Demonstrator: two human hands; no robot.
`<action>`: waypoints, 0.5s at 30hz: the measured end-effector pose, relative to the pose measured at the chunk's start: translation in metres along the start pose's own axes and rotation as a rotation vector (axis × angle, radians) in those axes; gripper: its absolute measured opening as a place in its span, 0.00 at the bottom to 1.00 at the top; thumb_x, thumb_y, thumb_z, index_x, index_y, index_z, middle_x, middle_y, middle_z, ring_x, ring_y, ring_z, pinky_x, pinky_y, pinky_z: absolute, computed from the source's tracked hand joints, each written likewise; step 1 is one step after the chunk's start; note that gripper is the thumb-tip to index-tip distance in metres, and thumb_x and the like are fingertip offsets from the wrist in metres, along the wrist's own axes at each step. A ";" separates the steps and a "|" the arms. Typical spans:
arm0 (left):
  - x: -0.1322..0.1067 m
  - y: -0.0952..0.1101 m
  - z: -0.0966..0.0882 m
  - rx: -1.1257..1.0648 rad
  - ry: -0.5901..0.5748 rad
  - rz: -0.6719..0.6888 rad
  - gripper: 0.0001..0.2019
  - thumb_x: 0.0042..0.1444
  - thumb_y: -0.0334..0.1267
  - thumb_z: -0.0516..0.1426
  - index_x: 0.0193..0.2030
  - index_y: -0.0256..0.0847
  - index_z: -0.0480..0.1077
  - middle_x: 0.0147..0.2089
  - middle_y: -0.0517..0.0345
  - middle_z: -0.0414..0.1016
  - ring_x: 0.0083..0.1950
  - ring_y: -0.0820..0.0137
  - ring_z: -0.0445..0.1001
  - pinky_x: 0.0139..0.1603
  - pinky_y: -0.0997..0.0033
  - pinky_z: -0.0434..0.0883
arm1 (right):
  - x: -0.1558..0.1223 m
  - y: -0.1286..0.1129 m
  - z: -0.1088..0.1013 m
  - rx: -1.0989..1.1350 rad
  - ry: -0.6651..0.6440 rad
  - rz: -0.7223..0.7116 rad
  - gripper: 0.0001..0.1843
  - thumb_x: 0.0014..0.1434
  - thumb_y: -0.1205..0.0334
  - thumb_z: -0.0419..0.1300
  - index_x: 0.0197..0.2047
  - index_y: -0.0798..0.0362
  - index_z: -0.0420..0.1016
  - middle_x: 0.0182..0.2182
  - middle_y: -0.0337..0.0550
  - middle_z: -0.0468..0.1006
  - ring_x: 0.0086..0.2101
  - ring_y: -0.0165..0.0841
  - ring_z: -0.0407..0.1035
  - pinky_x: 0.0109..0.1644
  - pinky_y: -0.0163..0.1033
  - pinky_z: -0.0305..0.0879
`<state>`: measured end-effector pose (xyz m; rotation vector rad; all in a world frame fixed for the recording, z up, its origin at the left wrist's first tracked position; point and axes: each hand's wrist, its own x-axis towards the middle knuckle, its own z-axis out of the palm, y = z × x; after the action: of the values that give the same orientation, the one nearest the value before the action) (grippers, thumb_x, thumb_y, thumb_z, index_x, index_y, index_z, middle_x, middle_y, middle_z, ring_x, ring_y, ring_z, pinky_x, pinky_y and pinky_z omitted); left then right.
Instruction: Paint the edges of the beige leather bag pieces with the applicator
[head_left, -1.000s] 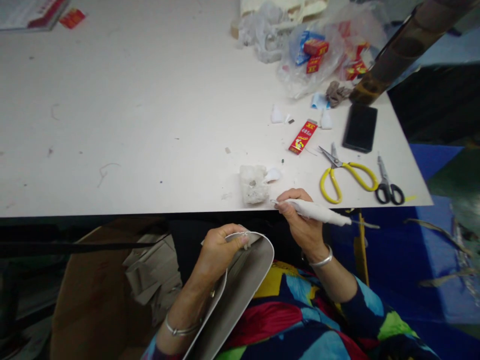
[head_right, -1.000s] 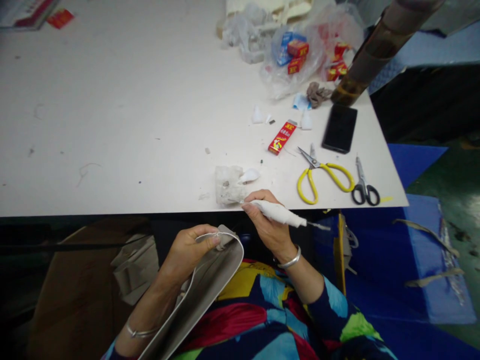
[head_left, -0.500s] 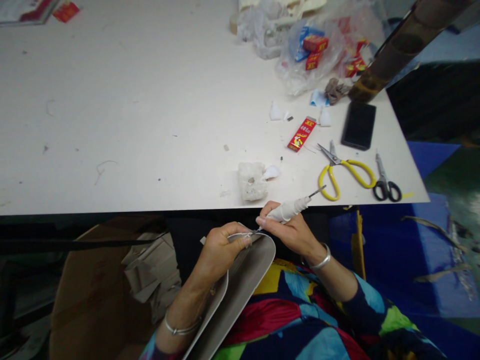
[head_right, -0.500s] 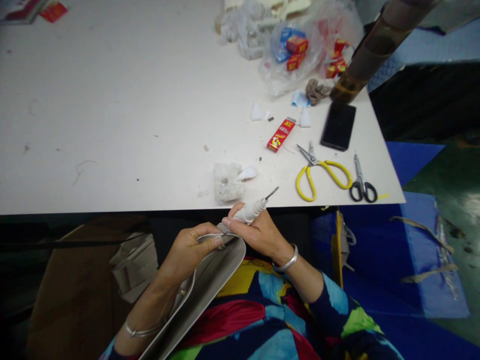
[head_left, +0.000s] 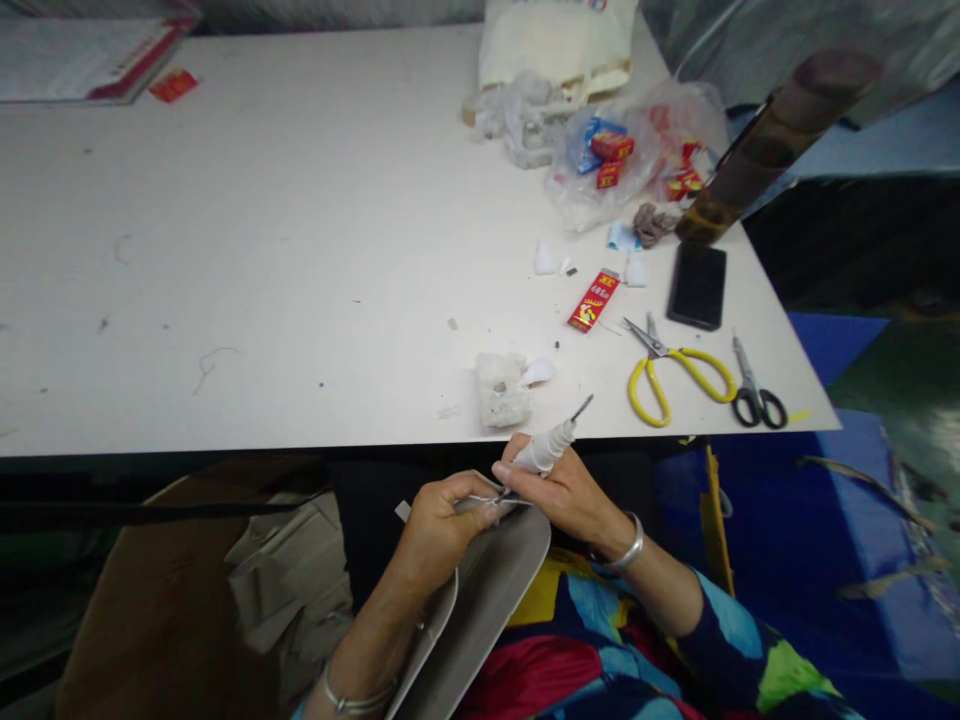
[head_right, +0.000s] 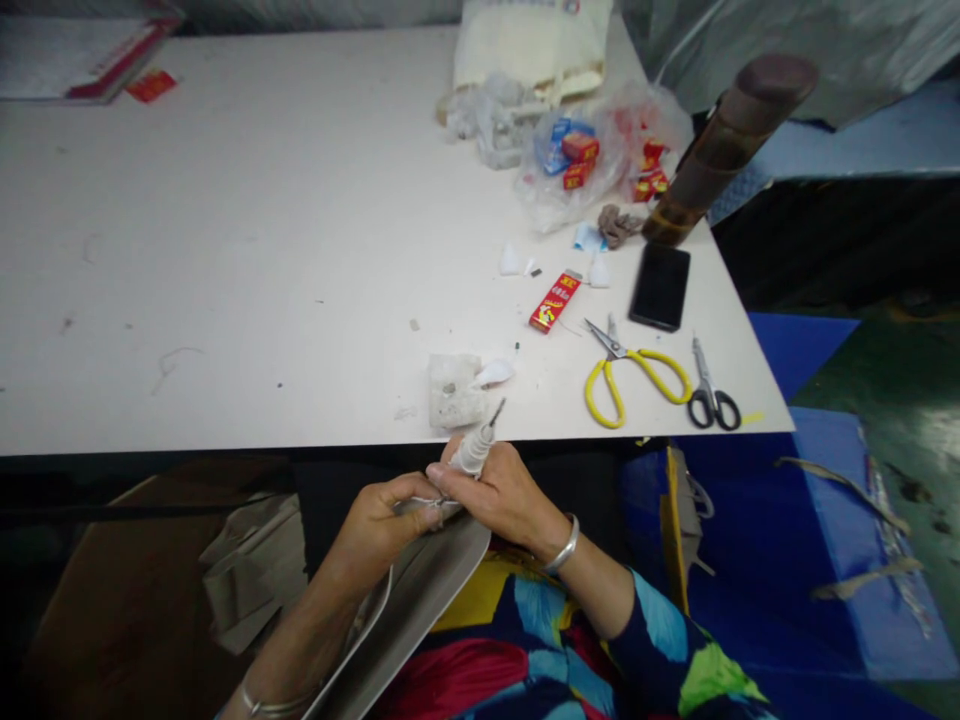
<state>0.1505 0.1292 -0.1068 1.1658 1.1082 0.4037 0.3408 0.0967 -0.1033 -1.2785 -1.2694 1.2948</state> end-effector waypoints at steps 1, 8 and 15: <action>0.000 0.002 -0.001 -0.017 0.004 -0.006 0.05 0.45 0.38 0.67 0.26 0.38 0.81 0.29 0.55 0.79 0.34 0.65 0.74 0.40 0.67 0.69 | -0.003 0.002 -0.001 0.027 0.000 0.002 0.17 0.71 0.51 0.61 0.32 0.51 0.72 0.26 0.34 0.69 0.28 0.29 0.64 0.32 0.36 0.59; 0.000 0.010 -0.004 -0.106 0.050 -0.112 0.08 0.40 0.40 0.69 0.23 0.38 0.79 0.25 0.56 0.76 0.30 0.68 0.70 0.35 0.70 0.67 | -0.026 0.012 -0.009 -0.186 -0.108 -0.336 0.13 0.74 0.56 0.59 0.36 0.49 0.75 0.30 0.39 0.76 0.33 0.35 0.68 0.42 0.45 0.65; -0.002 0.008 -0.006 -0.135 0.098 -0.129 0.10 0.42 0.41 0.69 0.26 0.38 0.78 0.25 0.58 0.76 0.29 0.70 0.70 0.34 0.71 0.66 | -0.030 0.007 -0.013 -0.053 0.143 -0.256 0.10 0.72 0.58 0.63 0.35 0.48 0.76 0.31 0.39 0.76 0.33 0.34 0.69 0.39 0.42 0.66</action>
<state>0.1466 0.1336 -0.0988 0.9586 1.2155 0.4319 0.3568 0.0675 -0.1072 -1.1786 -1.3240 0.9782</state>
